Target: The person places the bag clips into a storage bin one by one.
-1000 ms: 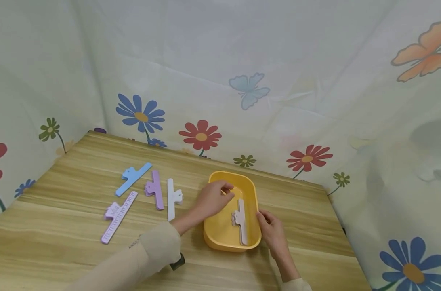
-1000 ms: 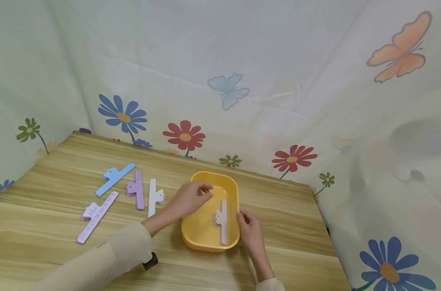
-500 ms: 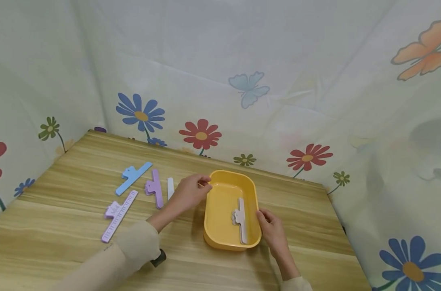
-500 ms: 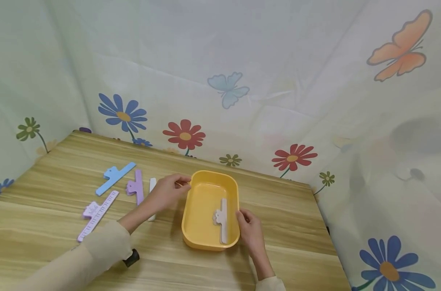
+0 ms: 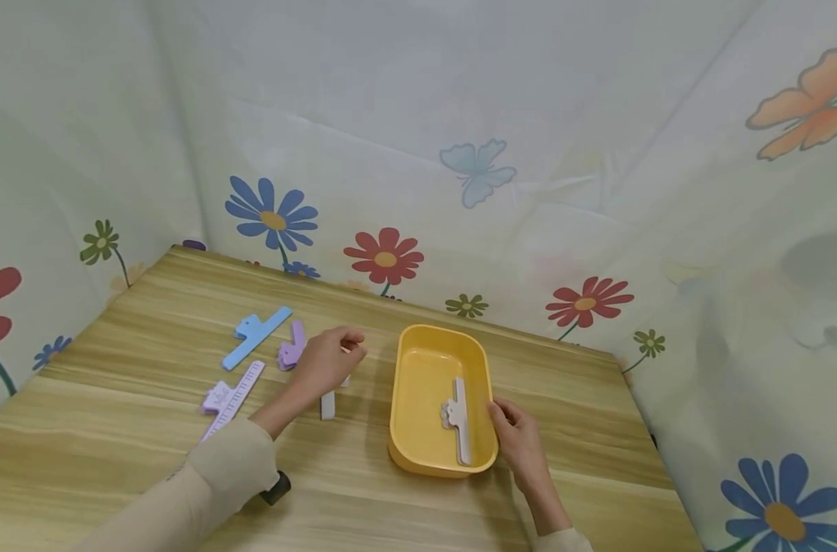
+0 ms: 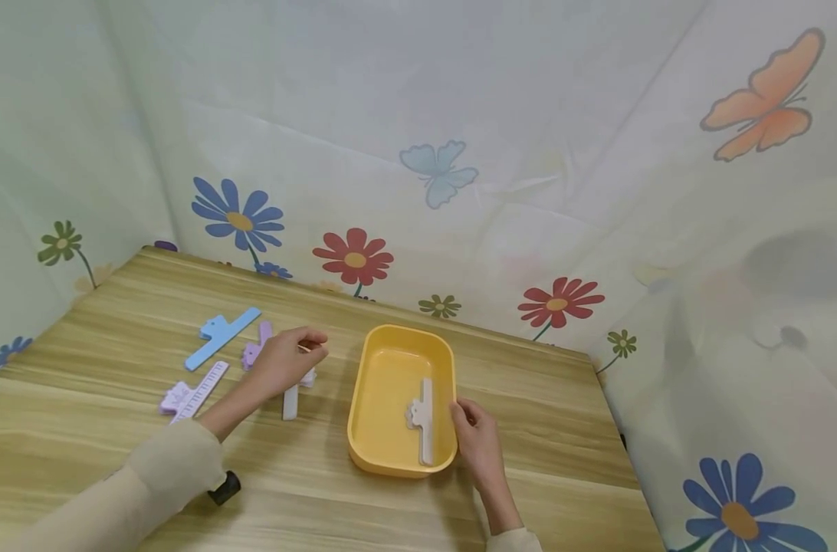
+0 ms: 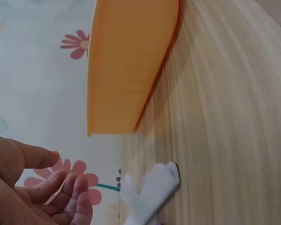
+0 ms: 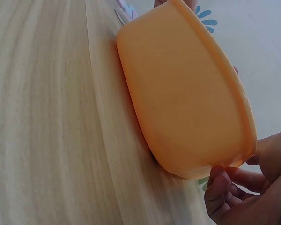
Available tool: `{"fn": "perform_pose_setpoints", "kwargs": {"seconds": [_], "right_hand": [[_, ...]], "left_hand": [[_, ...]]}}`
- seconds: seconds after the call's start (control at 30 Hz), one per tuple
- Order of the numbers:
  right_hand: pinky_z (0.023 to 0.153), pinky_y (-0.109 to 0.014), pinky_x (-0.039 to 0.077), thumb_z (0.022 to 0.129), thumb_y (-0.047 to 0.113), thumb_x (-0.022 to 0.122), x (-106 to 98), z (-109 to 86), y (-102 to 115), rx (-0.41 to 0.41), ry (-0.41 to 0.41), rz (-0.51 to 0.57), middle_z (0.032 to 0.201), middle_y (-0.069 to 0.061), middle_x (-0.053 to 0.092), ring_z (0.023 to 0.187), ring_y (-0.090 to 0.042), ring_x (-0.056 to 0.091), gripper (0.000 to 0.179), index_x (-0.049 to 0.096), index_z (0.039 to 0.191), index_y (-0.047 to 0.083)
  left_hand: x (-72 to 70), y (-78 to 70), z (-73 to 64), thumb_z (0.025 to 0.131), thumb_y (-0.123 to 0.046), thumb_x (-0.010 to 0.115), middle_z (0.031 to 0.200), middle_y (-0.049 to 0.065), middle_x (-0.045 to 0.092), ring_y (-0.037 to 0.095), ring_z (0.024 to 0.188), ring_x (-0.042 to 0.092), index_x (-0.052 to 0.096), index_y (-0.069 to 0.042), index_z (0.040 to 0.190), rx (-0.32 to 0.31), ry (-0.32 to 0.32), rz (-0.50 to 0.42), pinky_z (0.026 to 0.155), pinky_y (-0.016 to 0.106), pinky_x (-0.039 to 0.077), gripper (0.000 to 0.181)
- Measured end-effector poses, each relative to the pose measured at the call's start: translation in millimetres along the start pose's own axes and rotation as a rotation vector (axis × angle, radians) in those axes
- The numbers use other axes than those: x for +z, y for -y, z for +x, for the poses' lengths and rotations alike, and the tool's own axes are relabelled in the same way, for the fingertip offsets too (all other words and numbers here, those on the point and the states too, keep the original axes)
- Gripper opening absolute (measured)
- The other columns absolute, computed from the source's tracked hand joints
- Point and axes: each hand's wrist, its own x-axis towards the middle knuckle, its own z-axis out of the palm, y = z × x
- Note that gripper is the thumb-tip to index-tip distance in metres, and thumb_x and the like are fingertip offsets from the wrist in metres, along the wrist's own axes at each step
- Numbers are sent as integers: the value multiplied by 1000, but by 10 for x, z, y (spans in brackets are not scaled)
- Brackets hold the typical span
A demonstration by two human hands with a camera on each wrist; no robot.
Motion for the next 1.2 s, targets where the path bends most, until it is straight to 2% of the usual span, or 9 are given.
{"fn": "perform_pose_setpoints", "kwargs": {"seconds": [0.17,0.3,0.57,0.87,1.03,1.2], "right_hand": [[67,-30,52,95,24,55,-13,-7,0,-6,8,7,100,-17,64,84,-27,61,31,64,114,1],[66,-30,52,95,24,55,-9,-12,-4,-10,10,14,99,-18,64,84,-27,61,31,64,114,1],[66,-28,52,95,25,55,-5,-18,-18,-21,11,30,99,-17,64,84,-25,61,32,63,114,1],[66,-28,52,95,26,55,-3,-6,-18,-24,13,19,100,-16,64,84,-24,62,33,63,115,1],[66,-27,53,95,26,55,-5,-4,-21,-25,15,21,100,-16,64,84,-24,62,33,63,115,1],[65,-27,52,95,25,55,-6,1,-31,-19,13,31,99,-15,65,83,-23,62,31,64,115,3]], "left_hand": [[-31,129,17,88,-23,62,98,6,65,21,88,60,65,-7,111,-36,-5,1,70,35,49,28],[-38,230,35,87,-20,63,97,8,66,23,89,60,65,-4,110,-43,-10,-2,71,36,49,28],[-3,349,49,86,-16,62,106,12,64,27,95,60,62,-1,117,-57,30,18,80,41,48,35],[82,414,44,78,-12,72,110,20,61,35,104,55,61,4,117,37,56,176,87,45,44,44],[109,422,35,75,-10,74,109,23,60,37,102,55,61,6,116,55,49,226,86,45,45,46],[123,421,25,73,-10,76,107,24,60,37,100,54,62,5,115,48,40,248,85,46,44,48]]}}
